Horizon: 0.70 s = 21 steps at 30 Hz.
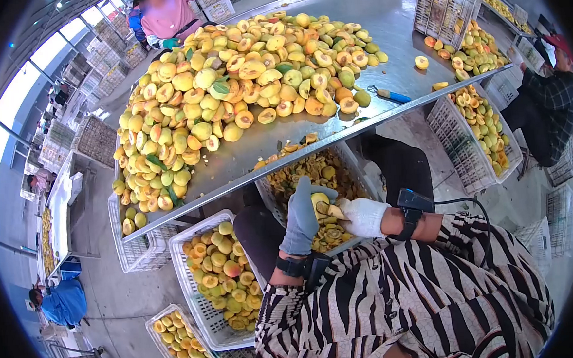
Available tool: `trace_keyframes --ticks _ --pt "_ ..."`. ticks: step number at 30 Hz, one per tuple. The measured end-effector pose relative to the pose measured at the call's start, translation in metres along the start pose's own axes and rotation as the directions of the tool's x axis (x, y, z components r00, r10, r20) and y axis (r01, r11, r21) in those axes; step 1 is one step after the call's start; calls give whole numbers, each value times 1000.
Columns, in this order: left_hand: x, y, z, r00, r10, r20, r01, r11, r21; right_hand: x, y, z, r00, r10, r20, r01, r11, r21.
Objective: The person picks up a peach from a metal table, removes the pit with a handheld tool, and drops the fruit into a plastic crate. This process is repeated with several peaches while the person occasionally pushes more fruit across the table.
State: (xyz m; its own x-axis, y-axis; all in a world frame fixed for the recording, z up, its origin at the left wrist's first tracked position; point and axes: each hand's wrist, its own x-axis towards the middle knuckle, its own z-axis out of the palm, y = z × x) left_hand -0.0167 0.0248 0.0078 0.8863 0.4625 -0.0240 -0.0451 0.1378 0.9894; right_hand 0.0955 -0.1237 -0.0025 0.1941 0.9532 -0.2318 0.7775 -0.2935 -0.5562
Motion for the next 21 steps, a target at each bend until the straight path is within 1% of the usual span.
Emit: trace_keyframes --ticks 1,2,3,4,5,6,7,9,10,11,12,13,14,15,17,18,19,20,21 --pt "1 3 2 1000 2 -2 -2 1000 0 2 3 3 1000 -13 21 12 1000 10" --pt "0 6 7 998 24 -57 -28 997 -71 5 6 5 1000 -15 21 15 1000 8" --pt "-1 9 13 993 39 -111 -54 989 -140 7 8 8 1000 4 -2 -3 998 56" --pt "-1 2 20 993 37 -109 -52 989 -138 8 8 9 999 24 -27 -21 994 106" --pt "0 -11 29 952 139 -273 -171 981 -96 9 6 10 999 25 -33 -22 994 108" --pt "0 -16 35 873 239 -425 -280 959 -38 9 3 13 997 60 -43 -52 986 161" --pt "0 -21 37 875 239 -422 -280 959 -37 10 1 14 994 94 -49 -82 973 214" --pt "-3 -27 38 860 32 -509 -186 950 -253 11 -1 16 994 108 -34 -99 973 208" --pt "-2 -28 33 872 -108 -478 -87 926 -368 11 -2 18 993 119 -16 -114 973 201" --pt "-2 -29 27 867 -117 -485 -82 926 -369 10 -3 20 992 130 4 -128 972 195" --pt "-1 -29 21 904 -113 -413 -40 937 -346 11 -3 19 992 127 11 -127 972 197" --pt "1 -29 17 935 -111 -336 -1 948 -318 14 -1 14 994 102 36 -107 982 155" --pt "3 -29 15 946 -73 -317 0 975 -224 13 1 12 995 81 61 -87 990 114" --pt "3 -27 12 946 -73 -317 1 975 -222 14 5 14 995 80 61 -87 989 117" --pt "3 -24 10 982 -105 -155 67 970 -232 14 16 20 990 -137 41 127 974 185" --pt "3 -20 8 982 -111 -155 72 969 -235 6 -5 -6 942 43 332 -232 799 554" --pt "4 -14 7 992 -60 -109 37 979 -200 2 -6 -11 940 43 338 -236 798 555" --pt "4 -11 6 998 -10 -63 -1 986 -167 -2 -5 -13 869 -13 494 -407 549 730" --pt "5 -14 5 998 -12 -68 0 986 -168 -3 -4 -16 785 -120 608 -570 247 784"
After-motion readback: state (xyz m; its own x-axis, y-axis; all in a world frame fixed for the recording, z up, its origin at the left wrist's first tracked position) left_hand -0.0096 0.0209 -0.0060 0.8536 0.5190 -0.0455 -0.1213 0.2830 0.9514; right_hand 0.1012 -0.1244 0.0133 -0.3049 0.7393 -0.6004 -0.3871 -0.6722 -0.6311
